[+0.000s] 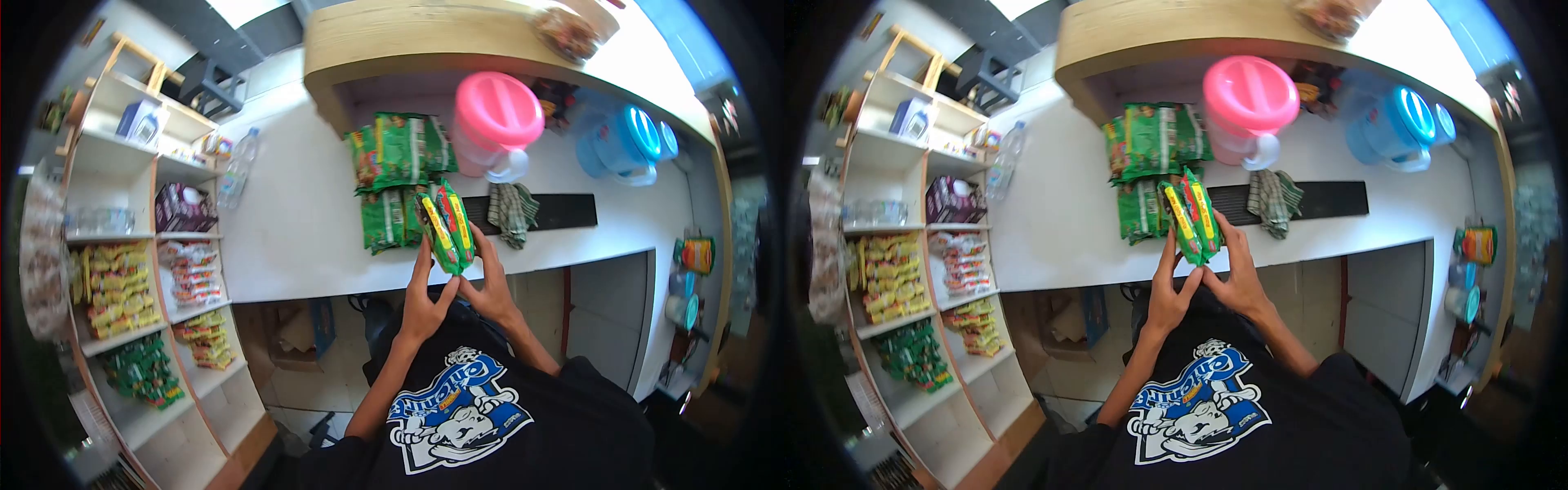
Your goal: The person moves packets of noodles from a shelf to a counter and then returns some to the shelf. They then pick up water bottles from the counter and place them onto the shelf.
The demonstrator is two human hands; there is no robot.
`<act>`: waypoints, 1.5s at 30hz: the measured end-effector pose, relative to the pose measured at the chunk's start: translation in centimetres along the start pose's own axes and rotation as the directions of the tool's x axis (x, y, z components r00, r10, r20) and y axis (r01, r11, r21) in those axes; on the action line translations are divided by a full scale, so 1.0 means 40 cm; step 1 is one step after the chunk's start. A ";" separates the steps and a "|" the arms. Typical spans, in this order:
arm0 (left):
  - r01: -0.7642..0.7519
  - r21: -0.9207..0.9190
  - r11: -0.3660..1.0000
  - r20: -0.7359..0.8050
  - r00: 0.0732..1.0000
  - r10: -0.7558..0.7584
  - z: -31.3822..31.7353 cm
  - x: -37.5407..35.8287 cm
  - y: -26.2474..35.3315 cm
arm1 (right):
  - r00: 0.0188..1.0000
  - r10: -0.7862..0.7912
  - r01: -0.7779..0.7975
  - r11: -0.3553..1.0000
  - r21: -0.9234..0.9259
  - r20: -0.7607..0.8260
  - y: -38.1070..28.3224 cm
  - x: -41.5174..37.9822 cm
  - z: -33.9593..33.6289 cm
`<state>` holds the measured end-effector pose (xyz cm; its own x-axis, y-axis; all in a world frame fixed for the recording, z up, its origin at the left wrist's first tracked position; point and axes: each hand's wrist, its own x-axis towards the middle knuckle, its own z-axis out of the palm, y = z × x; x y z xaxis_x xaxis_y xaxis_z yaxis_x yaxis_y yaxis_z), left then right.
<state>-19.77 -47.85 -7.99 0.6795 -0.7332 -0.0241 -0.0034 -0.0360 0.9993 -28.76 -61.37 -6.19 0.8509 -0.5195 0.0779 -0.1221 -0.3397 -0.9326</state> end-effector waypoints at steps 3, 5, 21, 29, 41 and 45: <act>-0.004 0.000 1.000 -0.236 0.972 0.004 -0.064 -0.068 0.059 | 0.983 -0.069 0.063 0.997 0.039 0.171 -0.088 0.028 0.062; 0.008 -0.124 0.992 -0.377 0.924 -0.055 -0.118 -0.109 0.089 | 0.942 -0.156 0.147 0.988 0.054 0.297 -0.142 0.056 0.123; 0.089 0.432 0.898 -0.902 0.060 0.428 -0.611 -0.456 0.295 | 0.330 -0.646 0.303 0.763 0.571 0.688 -0.640 0.102 0.811; 0.175 0.488 0.855 -0.866 -0.027 0.499 -0.857 -0.573 0.381 | 0.290 -0.772 0.222 0.629 0.745 0.565 -0.812 0.028 1.147; 0.378 0.583 0.719 -0.791 0.063 0.608 -0.939 -0.550 0.323 | 0.411 -0.742 0.536 0.667 0.518 0.530 -0.898 0.013 1.314; 0.485 0.582 0.652 -0.780 0.108 0.616 -0.982 -0.555 0.344 | 0.437 -0.753 0.685 0.633 0.360 0.492 -0.929 0.007 1.318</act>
<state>-6.09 -5.39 7.35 0.6435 0.4284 0.6344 -0.1001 -0.7745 0.6246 2.94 -7.55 9.93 0.7152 0.4146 0.5627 0.6897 -0.2886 -0.6641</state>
